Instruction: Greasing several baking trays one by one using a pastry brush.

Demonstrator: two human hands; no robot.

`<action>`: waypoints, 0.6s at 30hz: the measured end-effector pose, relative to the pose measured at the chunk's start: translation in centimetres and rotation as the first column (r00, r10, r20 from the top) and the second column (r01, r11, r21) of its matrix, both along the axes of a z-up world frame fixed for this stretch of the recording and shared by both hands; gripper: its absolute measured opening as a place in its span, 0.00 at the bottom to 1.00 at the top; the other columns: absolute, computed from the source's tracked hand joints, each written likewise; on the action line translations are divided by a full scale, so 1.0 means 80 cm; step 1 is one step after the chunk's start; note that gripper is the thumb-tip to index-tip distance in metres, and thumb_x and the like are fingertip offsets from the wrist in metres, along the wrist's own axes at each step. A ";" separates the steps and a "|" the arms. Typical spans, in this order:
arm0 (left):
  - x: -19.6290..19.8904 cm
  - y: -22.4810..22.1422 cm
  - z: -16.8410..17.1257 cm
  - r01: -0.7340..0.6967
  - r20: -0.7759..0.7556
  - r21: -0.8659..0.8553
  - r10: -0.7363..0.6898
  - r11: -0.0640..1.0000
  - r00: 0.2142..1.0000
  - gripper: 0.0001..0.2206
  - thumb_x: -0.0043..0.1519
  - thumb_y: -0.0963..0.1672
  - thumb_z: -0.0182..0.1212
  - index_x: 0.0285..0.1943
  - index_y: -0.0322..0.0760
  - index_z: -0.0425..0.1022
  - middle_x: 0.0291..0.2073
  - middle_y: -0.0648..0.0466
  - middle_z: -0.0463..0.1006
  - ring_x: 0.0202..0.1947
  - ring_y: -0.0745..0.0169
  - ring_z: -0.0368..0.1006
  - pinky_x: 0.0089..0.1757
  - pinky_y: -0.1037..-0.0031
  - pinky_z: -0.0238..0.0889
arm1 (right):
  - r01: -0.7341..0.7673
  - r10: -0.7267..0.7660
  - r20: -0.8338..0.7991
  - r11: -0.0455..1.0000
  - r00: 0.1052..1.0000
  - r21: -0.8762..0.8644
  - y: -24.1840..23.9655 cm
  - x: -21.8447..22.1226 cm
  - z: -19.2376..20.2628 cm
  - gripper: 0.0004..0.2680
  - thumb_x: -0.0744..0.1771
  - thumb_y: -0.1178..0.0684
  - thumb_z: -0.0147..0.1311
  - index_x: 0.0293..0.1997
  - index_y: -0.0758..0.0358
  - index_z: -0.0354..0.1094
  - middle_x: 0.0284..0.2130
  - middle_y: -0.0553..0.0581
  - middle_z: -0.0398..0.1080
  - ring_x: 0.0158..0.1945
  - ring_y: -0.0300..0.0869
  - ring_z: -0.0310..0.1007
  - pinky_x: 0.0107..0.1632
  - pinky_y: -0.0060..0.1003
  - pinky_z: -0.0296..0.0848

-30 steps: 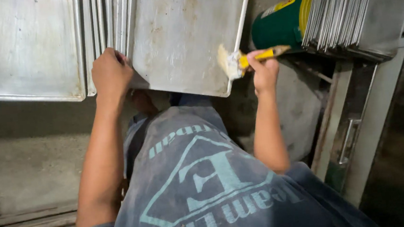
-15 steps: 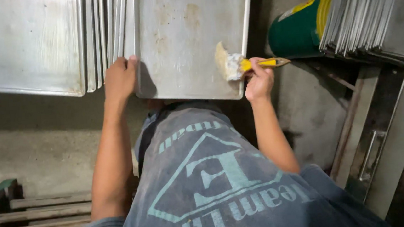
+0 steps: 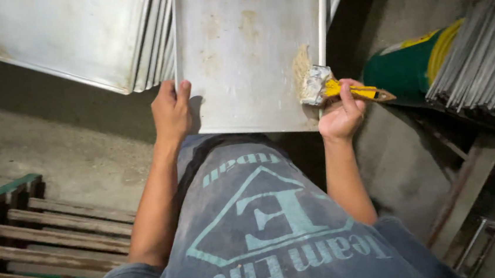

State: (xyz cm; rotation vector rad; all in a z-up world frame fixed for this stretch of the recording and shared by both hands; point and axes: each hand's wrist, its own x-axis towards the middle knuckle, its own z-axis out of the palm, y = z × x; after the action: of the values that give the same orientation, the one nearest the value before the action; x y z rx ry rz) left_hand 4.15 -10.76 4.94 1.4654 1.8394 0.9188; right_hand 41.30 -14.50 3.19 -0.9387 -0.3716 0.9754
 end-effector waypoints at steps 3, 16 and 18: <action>-0.041 -0.006 0.013 -0.077 0.050 -0.030 0.078 0.997 0.996 0.18 0.69 0.52 0.61 0.45 0.30 0.75 0.24 0.47 0.71 0.26 0.63 0.64 0.32 0.68 0.62 | -0.059 0.060 -0.028 0.998 0.998 0.029 0.008 -0.039 0.015 0.05 0.69 0.57 0.58 0.46 0.64 0.68 0.39 0.54 0.71 0.45 0.43 0.72 0.51 0.38 0.71; -0.368 0.095 0.017 -0.109 0.007 0.026 0.109 0.994 0.994 0.18 0.67 0.51 0.66 0.44 0.30 0.75 0.27 0.57 0.74 0.29 0.72 0.63 0.34 0.76 0.63 | -0.313 0.317 -0.137 0.949 0.939 0.050 0.109 -0.347 0.016 0.05 0.68 0.61 0.57 0.48 0.64 0.68 0.40 0.54 0.71 0.44 0.40 0.71 0.51 0.36 0.70; -0.414 0.121 0.006 -0.054 0.003 0.041 0.053 0.998 0.999 0.17 0.68 0.50 0.65 0.44 0.29 0.74 0.28 0.57 0.74 0.30 0.72 0.63 0.35 0.76 0.63 | -0.311 0.311 -0.135 0.950 0.941 0.018 0.115 -0.391 0.002 0.05 0.68 0.61 0.57 0.48 0.64 0.68 0.40 0.54 0.72 0.44 0.40 0.71 0.50 0.35 0.70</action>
State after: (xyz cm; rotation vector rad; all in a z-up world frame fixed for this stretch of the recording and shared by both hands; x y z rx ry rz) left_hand -29.00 -1.07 5.42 1.4457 1.8768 0.9891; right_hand 10.02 -5.31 3.32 -0.8246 -0.4102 1.3231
